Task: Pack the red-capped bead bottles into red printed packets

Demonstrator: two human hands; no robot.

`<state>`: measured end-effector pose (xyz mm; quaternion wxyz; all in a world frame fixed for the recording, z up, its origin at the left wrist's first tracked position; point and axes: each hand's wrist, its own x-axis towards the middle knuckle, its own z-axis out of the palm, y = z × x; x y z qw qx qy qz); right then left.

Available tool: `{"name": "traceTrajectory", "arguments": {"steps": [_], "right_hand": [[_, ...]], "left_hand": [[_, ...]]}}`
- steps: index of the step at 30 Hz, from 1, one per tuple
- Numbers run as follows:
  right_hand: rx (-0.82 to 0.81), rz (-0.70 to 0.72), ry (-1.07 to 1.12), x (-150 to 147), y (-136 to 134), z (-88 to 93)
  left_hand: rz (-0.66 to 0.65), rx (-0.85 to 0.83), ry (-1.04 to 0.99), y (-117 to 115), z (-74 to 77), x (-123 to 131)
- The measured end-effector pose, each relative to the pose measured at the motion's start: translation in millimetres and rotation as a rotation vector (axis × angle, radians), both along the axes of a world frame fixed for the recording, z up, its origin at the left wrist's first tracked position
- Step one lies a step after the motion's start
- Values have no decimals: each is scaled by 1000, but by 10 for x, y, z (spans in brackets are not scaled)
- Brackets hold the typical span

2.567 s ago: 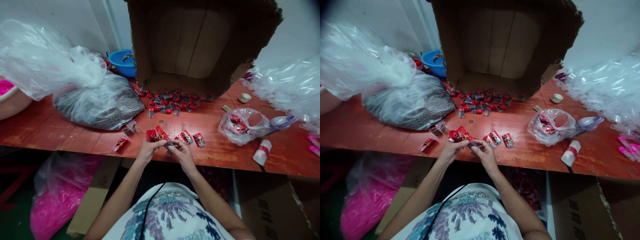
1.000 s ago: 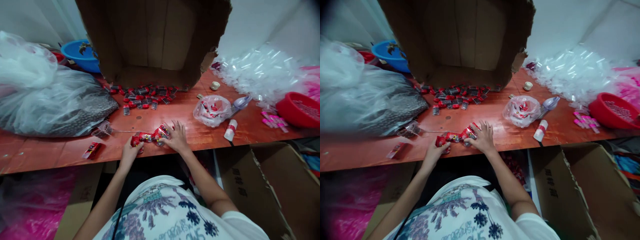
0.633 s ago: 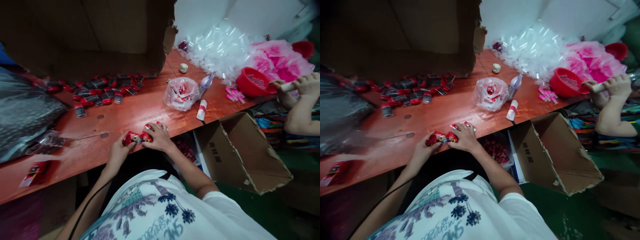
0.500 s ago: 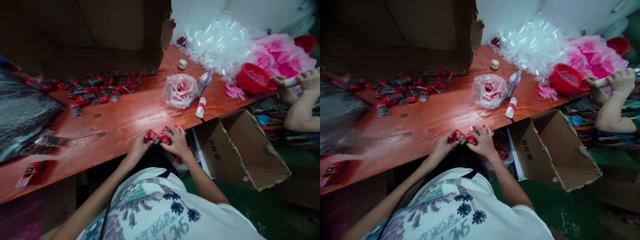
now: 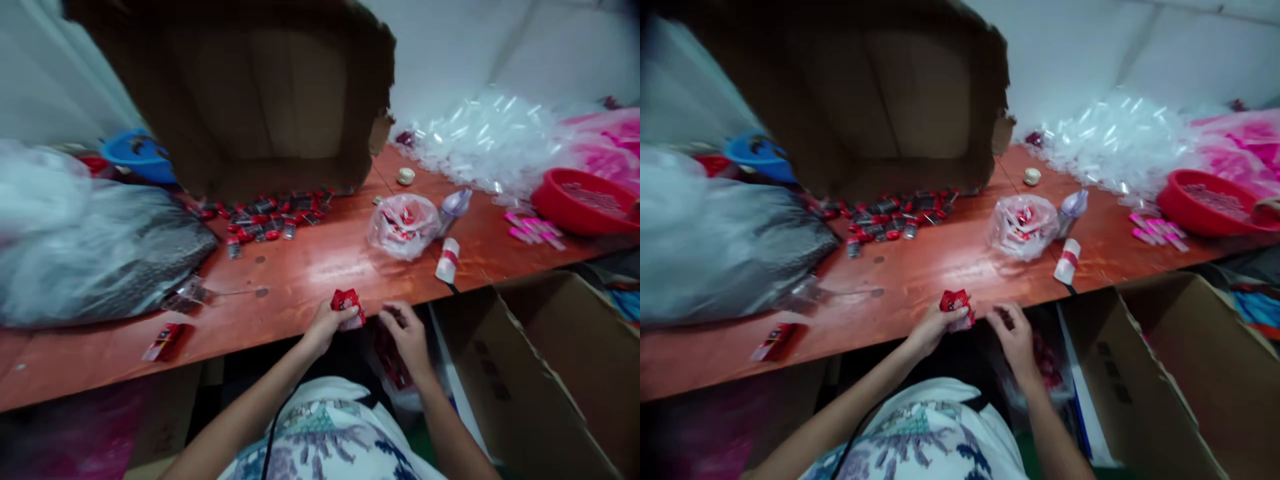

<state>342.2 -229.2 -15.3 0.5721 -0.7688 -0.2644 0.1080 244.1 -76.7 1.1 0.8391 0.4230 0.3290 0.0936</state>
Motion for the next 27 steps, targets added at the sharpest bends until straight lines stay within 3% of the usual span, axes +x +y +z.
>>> {"name": "traceTrajectory", "arguments": {"steps": [4,7,10,12,14,16,18,21,24,27], "right_hand": [[88,304,41,-274,797,150],[111,506,25,-402,1222,231],[109,752,-131,-424,1567,263],[86,877,-299,-343,1850,258],[31,873,-467,-171,2218,254],[-70,768,-596,69,2660,270],[-242,640,-657,320,3122,306],[-476,553,-667,602,3708,348],[-602,590,-653,708,4052,304],[-654,647,-645,671,4135,174]], "left_hand": [[238,32,-16,297,101,-288],[386,-20,-68,522,145,-548],[492,-59,-44,730,79,-810],[572,37,-4,849,-37,-948],[701,213,73,942,-179,-1041],[728,391,159,998,-304,-1091],[673,513,178,1022,-387,-1108],[613,548,178,1035,-456,-1106],[626,570,210,1060,-515,-1103],[627,619,236,1079,-542,-1107]]}}
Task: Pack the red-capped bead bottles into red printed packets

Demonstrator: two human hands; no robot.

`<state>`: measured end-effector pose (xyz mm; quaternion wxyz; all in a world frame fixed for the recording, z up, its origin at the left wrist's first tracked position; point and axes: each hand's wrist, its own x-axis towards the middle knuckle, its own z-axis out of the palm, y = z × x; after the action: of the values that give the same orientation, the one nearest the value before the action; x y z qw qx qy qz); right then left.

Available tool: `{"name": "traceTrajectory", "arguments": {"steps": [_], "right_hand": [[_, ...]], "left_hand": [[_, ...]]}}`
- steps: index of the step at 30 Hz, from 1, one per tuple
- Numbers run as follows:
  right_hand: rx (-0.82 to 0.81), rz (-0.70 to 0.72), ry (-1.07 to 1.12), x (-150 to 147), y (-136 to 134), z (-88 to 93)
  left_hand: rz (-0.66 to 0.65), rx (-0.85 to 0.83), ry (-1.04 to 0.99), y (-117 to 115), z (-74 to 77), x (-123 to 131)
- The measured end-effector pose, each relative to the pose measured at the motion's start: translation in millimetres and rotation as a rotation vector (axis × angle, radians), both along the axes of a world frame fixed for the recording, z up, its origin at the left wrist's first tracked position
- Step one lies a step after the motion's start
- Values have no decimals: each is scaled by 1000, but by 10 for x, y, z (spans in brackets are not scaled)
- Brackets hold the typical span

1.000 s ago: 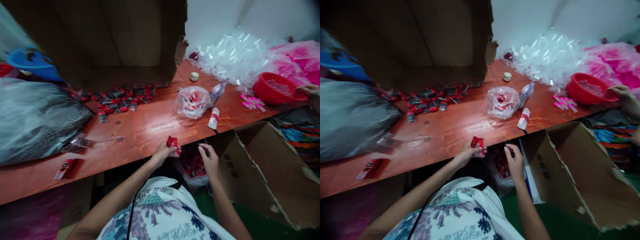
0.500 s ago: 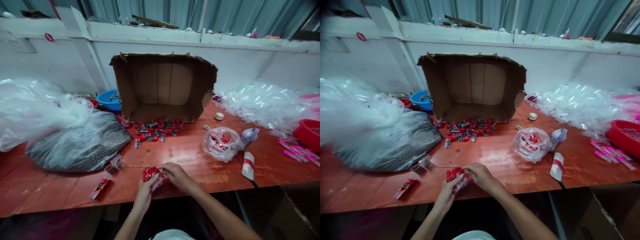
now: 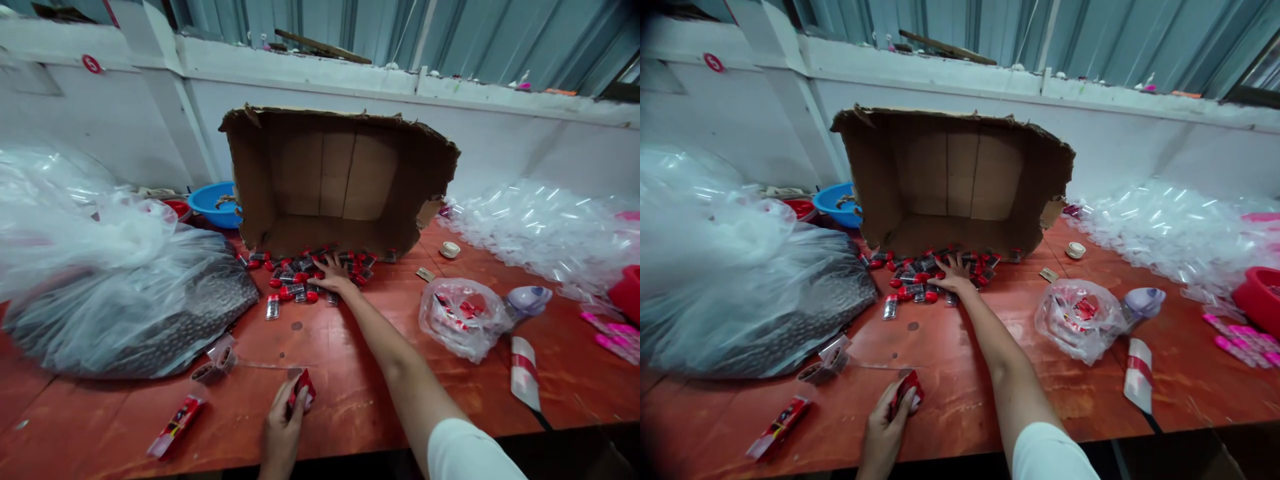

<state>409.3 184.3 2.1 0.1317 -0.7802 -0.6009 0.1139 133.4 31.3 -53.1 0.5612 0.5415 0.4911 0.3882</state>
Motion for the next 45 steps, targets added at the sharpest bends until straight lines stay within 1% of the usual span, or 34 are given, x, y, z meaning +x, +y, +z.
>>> {"name": "traceTrajectory", "arguments": {"steps": [3,6,8,13,15,17,19,22,25,27,29,31,32,33,35,36,38,40,42,43,45], "right_hand": [[53,30,-41,-96,-139,-137],[119,72,-65,-184,-432,-215],[139,98,-61,-235,-671,-234],[158,114,-47,-366,-1247,-246],[165,121,-40,-406,-1413,-246],[172,131,-35,-430,-1520,-244],[168,139,-31,-435,-1569,-242],[144,139,-18,-415,-1570,-247],[154,135,23,-389,-1568,-239],[254,98,63,-405,-1605,-209],[409,23,150,-475,-1681,-160],[522,-35,313,-616,-1788,-113],[537,-41,412,-713,-1847,-98],[525,-31,510,-824,-1905,-94],[448,6,665,-1070,-2008,-121],[412,13,721,-1193,-2048,-150],[393,33,820,-1404,-2102,-222],[405,64,882,-1526,-2117,-287],[411,105,848,-1515,-2084,-316],[414,116,780,-1451,-2044,-314],[422,85,545,-1205,-1910,-280]], "left_hand": [[-16,28,25,-7,32,0],[-25,46,36,-16,58,-1],[-33,64,52,-15,34,-9],[-74,152,126,-4,-103,-36],[-62,161,133,-5,-124,-40],[-53,143,115,-10,-111,-41],[-51,118,89,-16,-81,-41],[-69,92,58,-26,-43,-41],[-69,68,28,-38,-36,-45],[-43,38,-10,-44,-44,-47],[-14,-10,-73,-41,-52,-42],[34,-63,-140,-23,-53,-23],[70,-91,-169,-9,-50,-8],[104,-117,-194,7,-45,10],[148,-166,-244,39,-33,51],[151,-188,-268,53,-29,71],[124,-218,-311,71,-31,100],[102,-208,-328,74,-49,107],[88,-153,-296,63,-73,94],[81,-114,-258,52,-82,86],[42,-27,-147,24,-81,76]]}}
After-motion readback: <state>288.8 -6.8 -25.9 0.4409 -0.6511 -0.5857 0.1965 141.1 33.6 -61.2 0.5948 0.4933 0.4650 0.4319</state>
